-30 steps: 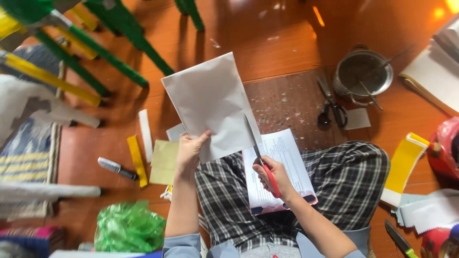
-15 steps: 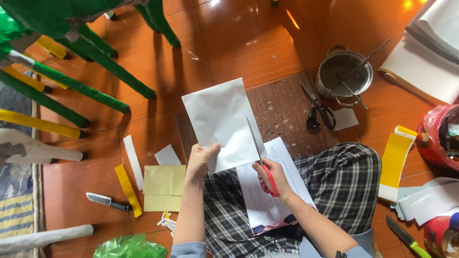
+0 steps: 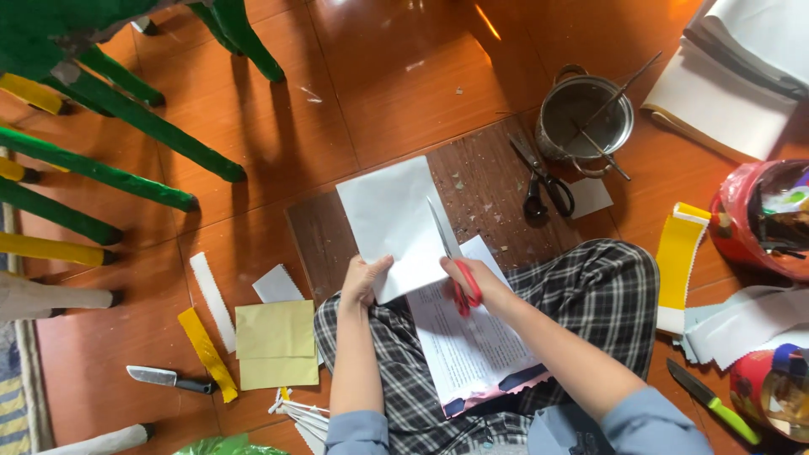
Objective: Fold and cut paper sheets using scissors while sitting on the floor
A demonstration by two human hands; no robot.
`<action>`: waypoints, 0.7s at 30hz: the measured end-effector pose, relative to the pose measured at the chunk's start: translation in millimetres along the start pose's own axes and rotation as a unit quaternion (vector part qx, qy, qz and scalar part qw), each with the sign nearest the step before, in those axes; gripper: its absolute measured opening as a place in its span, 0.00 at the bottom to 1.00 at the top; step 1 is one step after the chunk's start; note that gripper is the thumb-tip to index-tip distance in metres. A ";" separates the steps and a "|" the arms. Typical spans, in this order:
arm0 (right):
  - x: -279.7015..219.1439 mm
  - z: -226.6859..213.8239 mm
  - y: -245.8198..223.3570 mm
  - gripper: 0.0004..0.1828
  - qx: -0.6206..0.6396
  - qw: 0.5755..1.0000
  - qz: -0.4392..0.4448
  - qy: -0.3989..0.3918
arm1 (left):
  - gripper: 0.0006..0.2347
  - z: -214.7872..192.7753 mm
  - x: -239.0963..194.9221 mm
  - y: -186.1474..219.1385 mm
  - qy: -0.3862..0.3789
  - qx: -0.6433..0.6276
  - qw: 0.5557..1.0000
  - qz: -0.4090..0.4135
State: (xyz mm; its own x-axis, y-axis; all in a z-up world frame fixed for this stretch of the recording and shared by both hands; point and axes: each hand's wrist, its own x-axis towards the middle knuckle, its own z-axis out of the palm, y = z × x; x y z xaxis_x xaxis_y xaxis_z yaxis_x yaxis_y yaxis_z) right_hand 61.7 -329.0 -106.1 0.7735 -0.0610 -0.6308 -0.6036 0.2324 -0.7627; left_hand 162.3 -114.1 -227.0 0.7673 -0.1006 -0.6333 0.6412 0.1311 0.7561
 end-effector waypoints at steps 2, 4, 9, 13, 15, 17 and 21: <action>22.1 2.9 19.3 0.25 0.002 1.000 -0.022 0.002 | 0.15 -6.2 12.6 -6.9 0.001 -0.002 1.000 -0.014; 39.4 5.9 27.4 0.26 0.006 0.999 -0.049 0.000 | 0.16 -7.6 22.9 -4.7 0.005 -0.002 1.000 -0.022; 58.6 6.2 50.6 0.24 0.020 0.996 -0.080 0.027 | 0.15 -3.1 23.4 -0.1 -0.001 -0.013 0.999 -0.038; 62.1 4.0 59.0 0.22 0.028 0.997 -0.061 0.037 | 0.14 -0.1 26.7 -0.6 -0.004 -0.003 0.999 -0.048; 63.9 4.0 59.9 0.21 0.019 0.997 -0.058 0.050 | 0.14 -1.6 30.3 0.1 -0.006 -0.002 0.998 -0.056; 59.8 2.6 54.6 0.21 0.032 0.997 -0.051 0.050 | 0.14 -0.2 30.2 3.0 -0.010 0.007 0.998 -0.056; 61.3 2.4 35.9 0.19 0.092 0.994 -0.033 0.042 | 0.14 -1.8 35.7 -3.4 -0.019 0.024 0.998 -0.058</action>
State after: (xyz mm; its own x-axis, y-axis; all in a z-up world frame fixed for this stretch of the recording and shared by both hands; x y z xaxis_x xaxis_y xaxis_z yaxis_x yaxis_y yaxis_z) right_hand 87.9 -322.1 -171.9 0.7865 -0.1619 -0.5960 -0.5001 0.3992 -0.7685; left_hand 187.5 -116.4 -252.5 0.6869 -0.1503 -0.7111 0.7247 0.0684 0.6856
